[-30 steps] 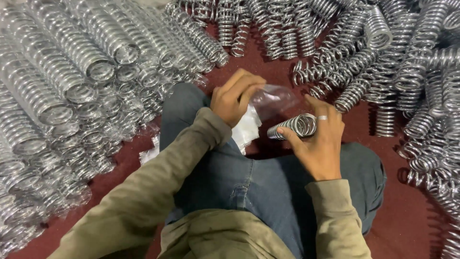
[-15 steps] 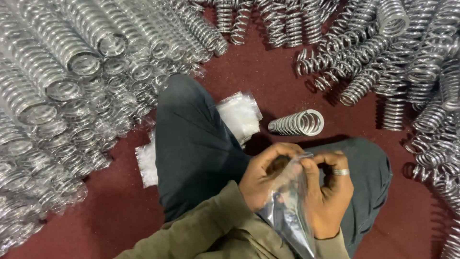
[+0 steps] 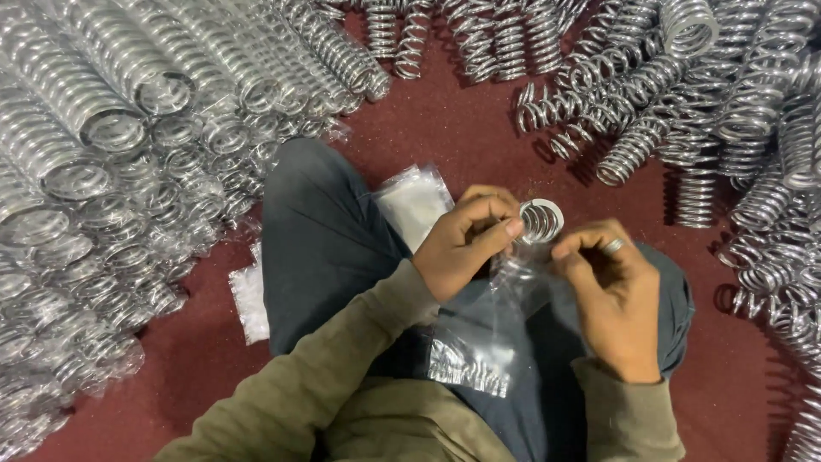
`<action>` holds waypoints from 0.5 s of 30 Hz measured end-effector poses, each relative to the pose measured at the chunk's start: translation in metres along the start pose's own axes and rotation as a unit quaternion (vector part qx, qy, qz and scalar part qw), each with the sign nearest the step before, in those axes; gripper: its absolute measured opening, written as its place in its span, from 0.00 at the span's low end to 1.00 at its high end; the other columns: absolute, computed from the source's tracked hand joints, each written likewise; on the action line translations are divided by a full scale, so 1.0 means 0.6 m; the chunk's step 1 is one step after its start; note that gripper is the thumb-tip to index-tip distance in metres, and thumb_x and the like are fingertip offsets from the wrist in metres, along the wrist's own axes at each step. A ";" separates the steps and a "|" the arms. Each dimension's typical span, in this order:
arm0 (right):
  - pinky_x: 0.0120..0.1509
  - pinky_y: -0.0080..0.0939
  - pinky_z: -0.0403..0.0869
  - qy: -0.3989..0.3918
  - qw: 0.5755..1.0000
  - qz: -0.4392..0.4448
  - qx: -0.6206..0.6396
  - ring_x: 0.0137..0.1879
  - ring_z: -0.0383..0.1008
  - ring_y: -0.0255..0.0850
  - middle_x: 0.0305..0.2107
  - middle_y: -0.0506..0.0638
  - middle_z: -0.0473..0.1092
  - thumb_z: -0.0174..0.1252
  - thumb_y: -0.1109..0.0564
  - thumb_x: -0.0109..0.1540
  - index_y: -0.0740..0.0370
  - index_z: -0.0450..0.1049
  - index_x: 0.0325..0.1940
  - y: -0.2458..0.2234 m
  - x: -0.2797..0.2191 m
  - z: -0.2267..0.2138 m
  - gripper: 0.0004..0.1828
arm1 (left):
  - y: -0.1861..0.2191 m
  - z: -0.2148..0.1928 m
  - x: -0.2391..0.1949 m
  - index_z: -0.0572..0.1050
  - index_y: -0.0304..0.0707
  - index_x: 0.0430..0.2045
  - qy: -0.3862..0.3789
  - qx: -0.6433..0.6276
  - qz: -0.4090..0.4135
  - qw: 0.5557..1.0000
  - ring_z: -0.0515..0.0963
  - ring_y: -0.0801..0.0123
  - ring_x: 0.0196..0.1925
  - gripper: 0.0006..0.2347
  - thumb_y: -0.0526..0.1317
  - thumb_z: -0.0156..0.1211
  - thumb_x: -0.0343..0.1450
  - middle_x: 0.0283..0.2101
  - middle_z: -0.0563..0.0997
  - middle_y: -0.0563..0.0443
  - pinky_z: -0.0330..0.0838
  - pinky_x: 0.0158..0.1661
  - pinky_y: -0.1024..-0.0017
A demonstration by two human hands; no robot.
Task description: Picking up individual metal springs from a pile and placing them into small plastic bags.
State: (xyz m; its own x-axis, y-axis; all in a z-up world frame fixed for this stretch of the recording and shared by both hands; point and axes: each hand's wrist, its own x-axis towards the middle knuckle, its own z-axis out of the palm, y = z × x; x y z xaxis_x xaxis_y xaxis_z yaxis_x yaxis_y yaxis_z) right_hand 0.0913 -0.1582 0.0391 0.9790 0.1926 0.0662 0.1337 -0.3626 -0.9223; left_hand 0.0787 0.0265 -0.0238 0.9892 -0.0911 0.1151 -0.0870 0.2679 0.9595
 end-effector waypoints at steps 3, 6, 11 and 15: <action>0.40 0.42 0.68 -0.010 0.996 -0.057 -0.071 0.33 0.66 0.42 0.30 0.57 0.68 0.60 0.70 0.67 0.69 0.75 0.34 0.024 0.049 -0.015 0.07 | -0.011 0.007 0.036 0.76 0.36 0.31 0.044 0.078 0.019 0.996 0.82 0.68 0.33 0.06 0.38 0.56 0.76 0.52 0.78 0.40 0.77 0.45 0.60; 0.39 0.43 0.66 -0.056 0.995 0.079 0.003 0.34 0.63 0.38 0.27 0.53 0.66 0.52 0.63 0.68 0.67 0.76 0.39 0.087 0.089 -0.010 0.08 | -0.059 0.003 0.084 0.76 0.38 0.36 0.075 0.121 -0.158 0.977 0.84 0.62 0.35 0.12 0.48 0.54 0.75 0.37 0.81 0.45 0.76 0.45 0.62; 0.38 0.43 0.69 -0.113 0.984 0.110 0.077 0.34 0.67 0.41 0.28 0.55 0.68 0.53 0.61 0.68 0.70 0.76 0.40 0.212 0.106 0.020 0.08 | -0.075 -0.016 0.084 0.79 0.36 0.36 0.083 0.194 -0.246 0.946 0.84 0.57 0.39 0.14 0.49 0.54 0.75 0.33 0.84 0.42 0.76 0.46 0.61; 0.49 0.51 0.72 -0.102 0.982 0.105 0.116 0.46 0.68 0.46 0.36 0.62 0.71 0.58 0.64 0.64 0.73 0.75 0.45 0.220 0.089 0.061 0.08 | -0.251 -0.052 0.069 0.80 0.40 0.41 0.113 0.230 -0.298 0.919 0.84 0.60 0.39 0.16 0.52 0.54 0.76 0.31 0.84 0.46 0.75 0.44 0.62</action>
State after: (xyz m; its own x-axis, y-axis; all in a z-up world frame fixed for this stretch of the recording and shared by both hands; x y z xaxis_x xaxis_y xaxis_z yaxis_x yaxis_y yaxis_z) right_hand 0.1557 -0.1622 -0.0932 0.9268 0.3232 -0.1913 -0.1302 -0.2012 -0.9708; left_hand 0.1364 0.0125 -0.1718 0.8719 0.1253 -0.4734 0.4896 -0.2034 0.8479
